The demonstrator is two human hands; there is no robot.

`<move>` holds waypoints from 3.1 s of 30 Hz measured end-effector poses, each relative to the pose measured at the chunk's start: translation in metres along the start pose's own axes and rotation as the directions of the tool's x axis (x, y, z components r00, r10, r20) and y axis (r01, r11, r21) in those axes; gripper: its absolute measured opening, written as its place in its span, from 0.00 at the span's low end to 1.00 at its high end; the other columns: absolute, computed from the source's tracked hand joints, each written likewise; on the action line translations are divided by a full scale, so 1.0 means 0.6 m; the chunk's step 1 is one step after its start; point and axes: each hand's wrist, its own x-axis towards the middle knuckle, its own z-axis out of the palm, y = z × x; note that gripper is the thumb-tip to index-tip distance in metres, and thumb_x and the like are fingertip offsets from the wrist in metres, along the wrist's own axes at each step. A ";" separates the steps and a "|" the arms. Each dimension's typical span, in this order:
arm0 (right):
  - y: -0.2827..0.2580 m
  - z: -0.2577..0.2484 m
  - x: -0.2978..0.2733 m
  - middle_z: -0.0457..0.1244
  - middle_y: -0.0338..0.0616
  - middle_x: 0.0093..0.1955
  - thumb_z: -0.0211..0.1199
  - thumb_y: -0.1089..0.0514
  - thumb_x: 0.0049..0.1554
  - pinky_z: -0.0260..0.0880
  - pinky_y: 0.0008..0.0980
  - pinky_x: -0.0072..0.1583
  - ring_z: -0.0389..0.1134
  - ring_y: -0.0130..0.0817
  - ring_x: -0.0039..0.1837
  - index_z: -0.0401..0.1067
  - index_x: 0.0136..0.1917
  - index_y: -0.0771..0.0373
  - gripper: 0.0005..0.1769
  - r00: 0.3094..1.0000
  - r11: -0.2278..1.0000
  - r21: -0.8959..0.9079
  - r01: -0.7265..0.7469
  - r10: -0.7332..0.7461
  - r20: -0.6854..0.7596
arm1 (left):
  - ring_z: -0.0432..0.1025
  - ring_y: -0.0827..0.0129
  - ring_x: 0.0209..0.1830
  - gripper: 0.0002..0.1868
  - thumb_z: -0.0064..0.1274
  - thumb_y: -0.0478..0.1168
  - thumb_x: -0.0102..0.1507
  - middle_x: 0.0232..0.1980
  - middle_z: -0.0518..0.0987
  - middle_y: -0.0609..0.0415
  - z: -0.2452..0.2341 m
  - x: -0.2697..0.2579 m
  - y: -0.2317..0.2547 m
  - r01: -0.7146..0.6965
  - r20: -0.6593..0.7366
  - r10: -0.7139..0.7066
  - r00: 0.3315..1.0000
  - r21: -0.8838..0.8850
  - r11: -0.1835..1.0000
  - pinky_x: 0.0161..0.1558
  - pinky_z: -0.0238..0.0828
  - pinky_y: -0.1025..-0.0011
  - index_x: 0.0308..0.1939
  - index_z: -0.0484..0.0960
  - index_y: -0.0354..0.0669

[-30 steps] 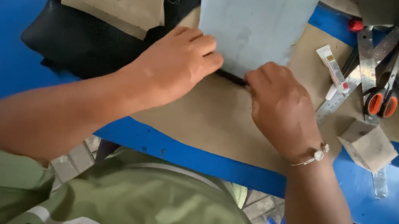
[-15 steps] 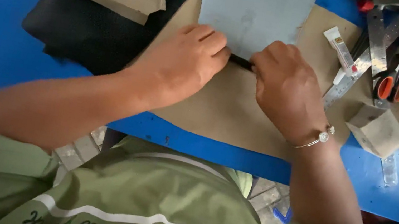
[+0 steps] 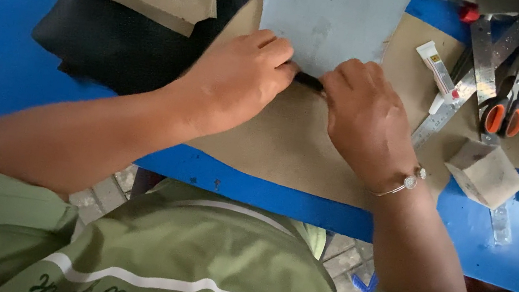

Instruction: Fold the edges of a leather piece and press them down firmly to create a finished edge.

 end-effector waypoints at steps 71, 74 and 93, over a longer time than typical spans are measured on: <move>-0.016 0.005 0.004 0.60 0.40 0.55 0.53 0.59 0.67 0.76 0.36 0.45 0.68 0.43 0.59 0.75 0.62 0.60 0.14 0.986 0.971 -0.170 -0.166 0.169 0.002 | 0.70 0.55 0.52 0.10 0.51 0.34 0.67 0.44 0.69 0.47 -0.023 0.024 0.051 0.052 0.005 -0.054 0.999 0.200 0.978 0.52 0.70 0.64 0.51 0.79 0.34; -0.011 0.009 0.006 0.61 0.45 0.56 0.55 0.61 0.65 0.75 0.42 0.45 0.67 0.49 0.60 0.73 0.63 0.64 0.15 0.984 0.976 -0.129 -0.174 0.176 0.009 | 0.69 0.53 0.50 0.09 0.54 0.33 0.67 0.45 0.67 0.46 -0.006 0.026 0.045 0.070 -0.014 -0.068 0.998 0.205 0.976 0.52 0.70 0.62 0.51 0.80 0.36; -0.002 0.007 0.006 0.59 0.45 0.56 0.52 0.60 0.66 0.74 0.46 0.43 0.65 0.51 0.63 0.73 0.64 0.63 0.16 0.983 0.974 -0.142 -0.177 0.181 0.019 | 0.62 0.51 0.60 0.13 0.46 0.35 0.71 0.52 0.62 0.49 -0.040 0.044 0.037 0.128 0.152 -0.128 0.980 0.011 0.992 0.59 0.63 0.60 0.58 0.75 0.36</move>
